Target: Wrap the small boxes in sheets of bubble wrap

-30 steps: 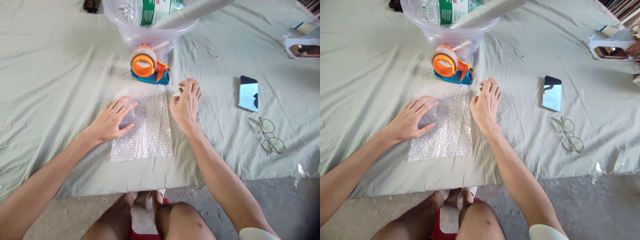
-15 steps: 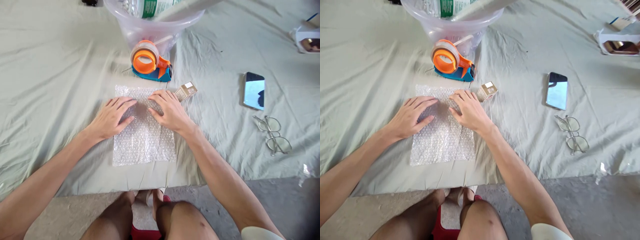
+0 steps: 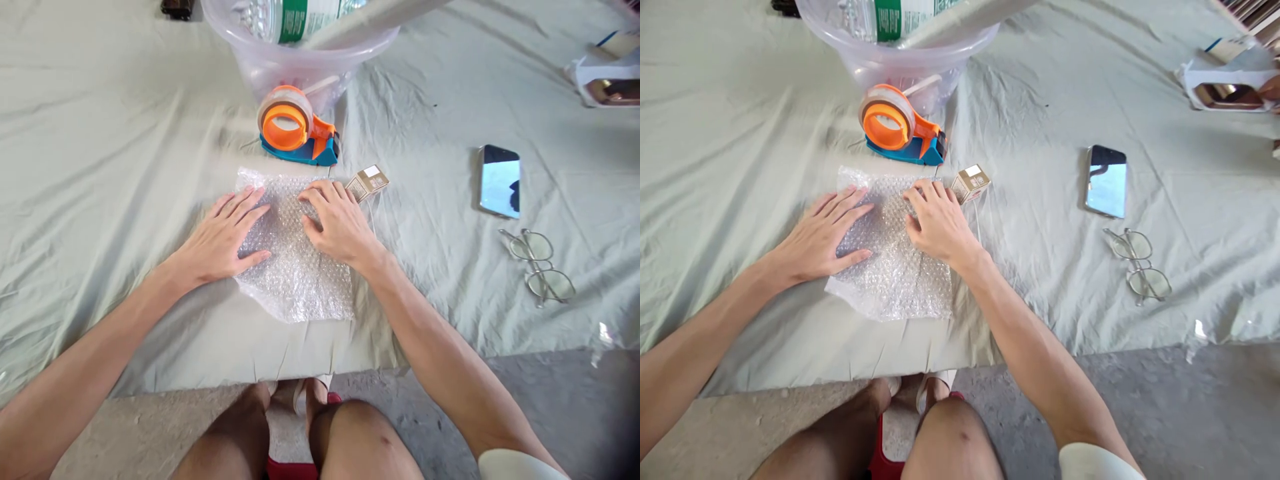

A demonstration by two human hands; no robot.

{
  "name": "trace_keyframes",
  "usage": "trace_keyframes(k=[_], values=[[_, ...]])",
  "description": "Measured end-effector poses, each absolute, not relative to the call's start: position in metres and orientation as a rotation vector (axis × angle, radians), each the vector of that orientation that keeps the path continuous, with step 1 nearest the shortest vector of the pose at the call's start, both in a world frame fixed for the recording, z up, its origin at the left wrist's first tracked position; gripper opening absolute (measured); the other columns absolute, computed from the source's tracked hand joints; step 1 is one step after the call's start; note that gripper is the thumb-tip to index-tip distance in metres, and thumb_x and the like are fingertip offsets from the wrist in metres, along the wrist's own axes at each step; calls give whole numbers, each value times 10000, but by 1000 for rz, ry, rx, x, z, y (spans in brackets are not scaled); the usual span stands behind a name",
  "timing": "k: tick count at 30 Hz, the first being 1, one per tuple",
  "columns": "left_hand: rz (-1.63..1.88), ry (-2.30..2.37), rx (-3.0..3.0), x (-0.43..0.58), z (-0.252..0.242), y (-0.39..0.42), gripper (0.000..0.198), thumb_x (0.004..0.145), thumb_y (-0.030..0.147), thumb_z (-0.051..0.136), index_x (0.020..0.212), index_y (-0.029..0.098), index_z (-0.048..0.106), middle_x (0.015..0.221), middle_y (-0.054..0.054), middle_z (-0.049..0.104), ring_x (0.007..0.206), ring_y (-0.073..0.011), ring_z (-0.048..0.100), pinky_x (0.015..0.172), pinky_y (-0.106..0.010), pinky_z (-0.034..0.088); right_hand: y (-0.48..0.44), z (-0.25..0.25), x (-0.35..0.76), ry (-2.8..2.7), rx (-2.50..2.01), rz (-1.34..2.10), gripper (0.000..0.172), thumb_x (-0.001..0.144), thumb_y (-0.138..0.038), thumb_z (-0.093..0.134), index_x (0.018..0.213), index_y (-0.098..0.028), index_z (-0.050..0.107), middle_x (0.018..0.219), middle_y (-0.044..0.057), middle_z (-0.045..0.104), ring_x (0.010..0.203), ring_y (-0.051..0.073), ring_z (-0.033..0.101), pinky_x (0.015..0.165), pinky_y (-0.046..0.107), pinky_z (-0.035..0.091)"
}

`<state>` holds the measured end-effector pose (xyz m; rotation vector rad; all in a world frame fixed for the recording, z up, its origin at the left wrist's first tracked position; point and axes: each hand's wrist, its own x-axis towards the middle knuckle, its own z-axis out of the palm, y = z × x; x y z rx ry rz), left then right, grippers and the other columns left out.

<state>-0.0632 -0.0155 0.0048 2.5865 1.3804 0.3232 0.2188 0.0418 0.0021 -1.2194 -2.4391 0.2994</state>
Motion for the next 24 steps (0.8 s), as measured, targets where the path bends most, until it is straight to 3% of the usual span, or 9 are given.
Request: trace_keyframes(k=[4, 7, 9, 12, 14, 19, 21, 24], values=[[319, 1369, 2585, -67, -1, -14, 959, 1096, 800, 531, 1814, 203, 312, 1890, -189, 366, 1786, -458, 292, 1458, -767, 106, 51, 20, 226, -2202, -1149, 243, 251, 1145, -362, 485, 1282, -283, 681, 1370, 116, 744, 1316, 337, 704, 1190, 619, 554], [317, 1341, 2594, -70, -5, -13, 1100, 1029, 951, 475, 1831, 223, 284, 1904, -201, 325, 1790, -475, 269, 1454, -775, 85, 43, 55, 246, -1876, -1098, 143, 368, 1188, -445, 374, 1136, -294, 705, 1211, 101, 766, 1202, 309, 747, 1105, 574, 616], [331, 1322, 2606, -71, -7, -13, 1168, 1000, 1002, 429, 1842, 211, 255, 1910, -217, 301, 1801, -475, 232, 1458, -761, 83, 21, 80, 266, -1756, -1153, 163, 401, 1199, -509, 386, 1151, -313, 732, 1193, 92, 784, 1105, 284, 768, 1024, 525, 646], [357, 1305, 2622, -71, -6, -13, 1171, 1001, 1016, 369, 1842, 208, 267, 1918, -212, 281, 1813, -474, 185, 1460, -751, 90, -31, 102, 301, -1827, -1216, 334, 283, 1174, -471, 558, 1145, -325, 799, 1146, 76, 827, 1010, 269, 782, 953, 505, 644], [355, 1309, 2617, -69, -4, -13, 1140, 1009, 1012, 339, 1832, 225, 304, 1919, -198, 289, 1814, -469, 188, 1461, -746, 99, -73, 97, 323, -1949, -1249, 369, 200, 1137, -375, 635, 1244, -364, 804, 1125, 53, 839, 1000, 289, 790, 879, 527, 648], [311, 1299, 2579, -69, 0, -13, 1076, 1039, 975, 361, 1820, 236, 336, 1905, -183, 334, 1802, -434, 261, 1474, -705, 141, -171, 42, 360, -1955, -1458, 223, 489, 1083, -230, 667, 1508, -466, 714, 1305, 72, 825, 1216, 347, 800, 989, 575, 681], [310, 1303, 2565, -70, 0, -12, 1040, 1050, 951, 399, 1820, 254, 339, 1909, -167, 333, 1800, -434, 267, 1472, -705, 157, -202, 22, 364, -1977, -1514, 220, 544, 1093, -247, 660, 1601, -443, 649, 1372, 97, 806, 1247, 365, 795, 981, 591, 685], [316, 1316, 2546, -70, 1, -12, 994, 1062, 917, 445, 1820, 282, 347, 1912, -146, 335, 1793, -448, 279, 1466, -716, 175, -231, 0, 357, -2108, -1592, 194, 638, 1081, -409, 741, 1691, -380, 555, 1504, 157, 762, 1316, 428, 775, 979, 647, 679]])
